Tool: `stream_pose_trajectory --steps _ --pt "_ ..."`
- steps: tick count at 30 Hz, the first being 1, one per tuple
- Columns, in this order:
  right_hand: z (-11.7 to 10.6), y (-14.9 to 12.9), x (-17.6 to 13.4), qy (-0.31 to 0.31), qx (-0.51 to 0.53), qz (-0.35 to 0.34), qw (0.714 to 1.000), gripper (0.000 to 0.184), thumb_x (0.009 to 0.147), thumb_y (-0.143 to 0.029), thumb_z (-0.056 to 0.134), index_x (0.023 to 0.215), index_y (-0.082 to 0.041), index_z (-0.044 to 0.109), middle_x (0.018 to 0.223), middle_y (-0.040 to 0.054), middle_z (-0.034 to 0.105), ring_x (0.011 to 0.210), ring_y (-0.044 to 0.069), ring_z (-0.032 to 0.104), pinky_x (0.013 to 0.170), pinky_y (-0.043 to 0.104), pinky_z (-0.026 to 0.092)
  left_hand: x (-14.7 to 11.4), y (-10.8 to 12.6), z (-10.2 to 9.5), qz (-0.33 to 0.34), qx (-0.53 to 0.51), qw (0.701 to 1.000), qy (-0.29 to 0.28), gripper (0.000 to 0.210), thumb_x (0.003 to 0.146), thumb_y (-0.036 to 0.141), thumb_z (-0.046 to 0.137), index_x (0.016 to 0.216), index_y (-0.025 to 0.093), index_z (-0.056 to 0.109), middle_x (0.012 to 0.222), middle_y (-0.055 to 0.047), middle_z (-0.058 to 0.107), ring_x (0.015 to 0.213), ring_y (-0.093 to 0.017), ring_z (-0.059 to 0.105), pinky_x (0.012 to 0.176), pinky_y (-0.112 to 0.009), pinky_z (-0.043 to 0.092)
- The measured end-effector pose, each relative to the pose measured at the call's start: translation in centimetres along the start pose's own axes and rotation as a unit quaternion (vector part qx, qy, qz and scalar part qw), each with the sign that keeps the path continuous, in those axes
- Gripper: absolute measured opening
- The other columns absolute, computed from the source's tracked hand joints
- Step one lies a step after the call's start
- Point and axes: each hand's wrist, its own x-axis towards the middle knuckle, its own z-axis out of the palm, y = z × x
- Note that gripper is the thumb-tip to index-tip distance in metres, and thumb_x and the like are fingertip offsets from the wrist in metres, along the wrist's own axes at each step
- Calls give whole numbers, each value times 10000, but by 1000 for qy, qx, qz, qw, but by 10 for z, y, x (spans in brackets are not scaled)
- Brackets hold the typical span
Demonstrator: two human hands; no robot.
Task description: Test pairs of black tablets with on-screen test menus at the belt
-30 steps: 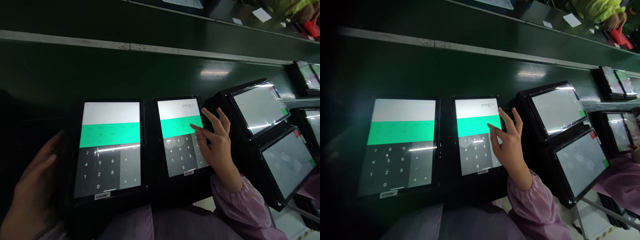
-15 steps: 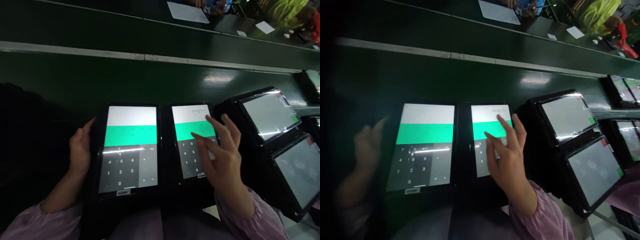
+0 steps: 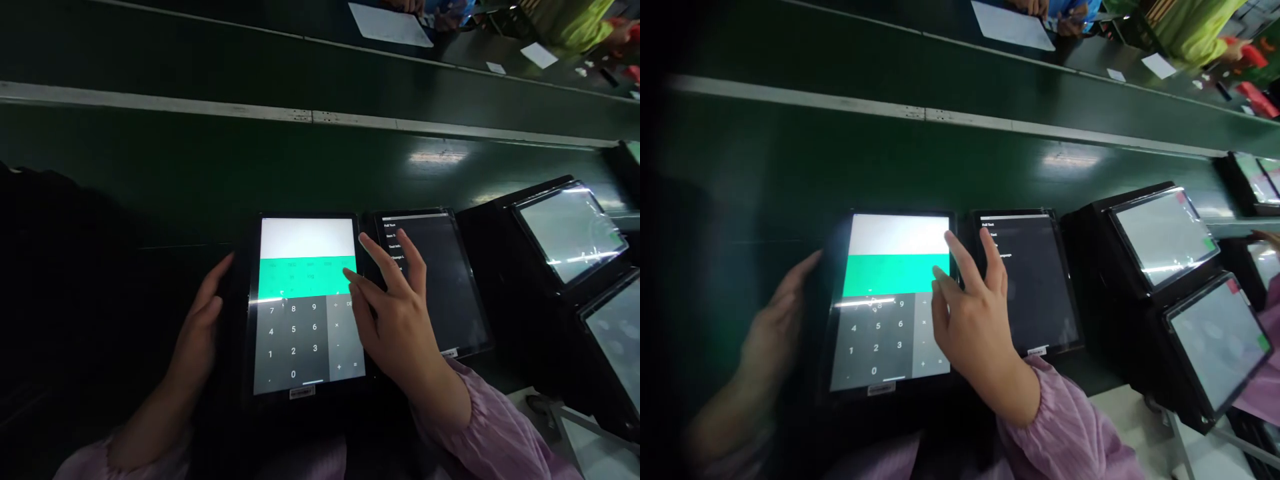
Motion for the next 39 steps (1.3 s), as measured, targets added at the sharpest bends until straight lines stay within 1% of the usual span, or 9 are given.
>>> stream_pose_trajectory --steps 3,6,11,18,21,25,27,32,39 --pt "0 -1 0 2 1 -3 1000 302 1055 -166 529 1114 -145 825 1531 130 603 1542 468 358 1156 727 462 2 5 2 -34 -32 998 33 835 647 738 803 1353 311 679 1558 -28 602 1558 -387 392 1358 -605 153" --pt "2 0 0 -15 19 -20 1000 309 1065 -181 522 1143 -180 820 1569 99 573 1558 454 340 1156 707 473 3 8 5 -6 -16 999 42 796 644 726 826 1328 337 702 1594 7 565 1605 -335 306 1377 -533 73" --pt "0 3 -2 8 18 -2 1000 301 1044 -137 522 1118 -129 814 1469 137 650 1539 449 371 1167 701 465 -3 4 4 50 29 998 22 725 710 601 860 1387 426 669 1655 69 483 1632 -285 244 1377 -484 70" --pt "3 -26 -4 -89 132 -85 984 289 1054 -175 533 1162 -194 801 1594 71 552 1591 456 259 1158 673 488 -14 14 9 54 112 992 7 855 817 540 802 1587 410 457 1745 31 333 1659 -302 145 1343 -514 216" --pt "1 -18 -4 -55 131 -73 987 282 1037 -144 533 1112 -166 804 1541 101 601 1585 425 293 1174 634 489 -15 16 12 38 156 987 1 961 806 555 810 1638 353 373 1778 -27 242 1659 -338 126 1333 -557 223" --pt "-1 3 -4 33 50 -2 998 269 1027 -130 550 1100 -148 808 1458 140 654 1534 402 390 1177 636 481 -14 10 11 62 113 992 -3 885 814 554 805 1603 416 429 1762 12 286 1658 -345 134 1337 -563 216" --pt "1 7 -4 31 17 15 999 285 1044 -149 531 1110 -151 809 1467 140 647 1520 420 403 1146 671 494 -13 7 9 70 88 994 -11 830 831 550 782 1586 434 456 1755 37 303 1661 -331 121 1352 -554 160" --pt "7 0 -3 0 29 -28 999 293 1060 -156 534 1171 -164 805 1533 129 599 1563 436 328 1157 703 467 -11 5 5 49 61 997 16 810 768 573 820 1517 397 567 1725 28 374 1655 -334 155 1361 -546 91" --pt "5 3 -4 10 10 -6 1000 297 1059 -144 513 1154 -136 793 1499 159 617 1549 445 345 1148 711 471 -11 11 6 14 18 999 31 840 657 642 891 1426 401 654 1688 34 439 1651 -335 173 1363 -538 32"
